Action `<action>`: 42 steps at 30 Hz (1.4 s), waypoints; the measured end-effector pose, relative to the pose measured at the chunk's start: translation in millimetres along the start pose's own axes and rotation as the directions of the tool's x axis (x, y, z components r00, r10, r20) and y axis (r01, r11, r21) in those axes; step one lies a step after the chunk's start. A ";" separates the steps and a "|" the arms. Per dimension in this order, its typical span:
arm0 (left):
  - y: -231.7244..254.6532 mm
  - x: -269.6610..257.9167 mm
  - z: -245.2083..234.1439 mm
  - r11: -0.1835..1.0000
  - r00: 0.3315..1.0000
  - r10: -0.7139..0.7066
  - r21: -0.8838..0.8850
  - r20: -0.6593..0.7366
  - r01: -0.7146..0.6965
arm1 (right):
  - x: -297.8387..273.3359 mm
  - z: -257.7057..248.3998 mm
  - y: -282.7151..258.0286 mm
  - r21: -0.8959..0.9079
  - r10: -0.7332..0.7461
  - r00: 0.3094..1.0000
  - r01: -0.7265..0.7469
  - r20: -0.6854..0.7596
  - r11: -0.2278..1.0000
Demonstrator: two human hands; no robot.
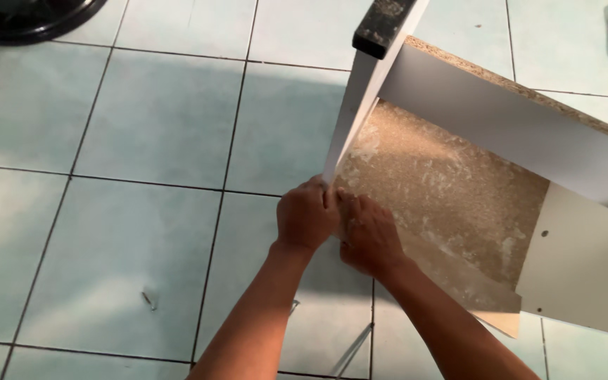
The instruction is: The person assembles a white cabinet by inserting wooden panels into the frame and securing them with screws using a screwdriver. The person aligns the panels, inserts screws, and tightens them to complete the assembly.
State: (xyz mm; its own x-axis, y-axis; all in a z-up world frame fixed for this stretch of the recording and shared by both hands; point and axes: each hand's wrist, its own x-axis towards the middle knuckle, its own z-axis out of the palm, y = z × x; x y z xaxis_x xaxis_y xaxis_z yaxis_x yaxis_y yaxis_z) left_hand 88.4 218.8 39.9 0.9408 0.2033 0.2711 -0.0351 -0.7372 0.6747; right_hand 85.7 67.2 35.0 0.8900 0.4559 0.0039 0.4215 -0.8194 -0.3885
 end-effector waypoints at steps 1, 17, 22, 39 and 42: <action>-2.0 -0.1 -1.1 1.000 1.000 0.002 0.003 0.013 -0.002 | 1.1 2.3 -0.2 0.011 0.016 0.999 -0.017 0.038 1.000; 43.8 45.2 -46.1 0.986 0.993 -0.028 -0.160 0.112 0.045 | 41.1 -38.1 -32.4 0.005 0.170 0.893 -0.189 0.418 0.982; 40.4 51.1 -59.4 0.963 0.976 -0.049 -0.251 0.212 0.103 | 39.7 -36.8 -29.2 -0.015 0.131 0.931 -0.134 0.342 0.991; 22.5 39.7 -44.5 0.991 0.984 0.132 0.004 0.120 -0.133 | 27.2 -22.3 -24.3 0.022 0.073 0.973 -0.080 0.220 0.997; 24.7 40.4 -43.7 0.990 0.986 0.140 -0.045 0.093 -0.136 | 27.6 -24.1 -23.0 -0.029 0.088 0.966 -0.084 0.244 0.996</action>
State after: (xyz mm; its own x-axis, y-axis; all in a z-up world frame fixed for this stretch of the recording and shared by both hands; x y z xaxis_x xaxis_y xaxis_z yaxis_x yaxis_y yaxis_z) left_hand 110.8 237.0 97.5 0.9539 0.0377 0.2977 -0.1777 -0.7285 0.6616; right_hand 104.7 90.3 66.3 0.8542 0.4527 -0.2558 0.3502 -0.8645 -0.3606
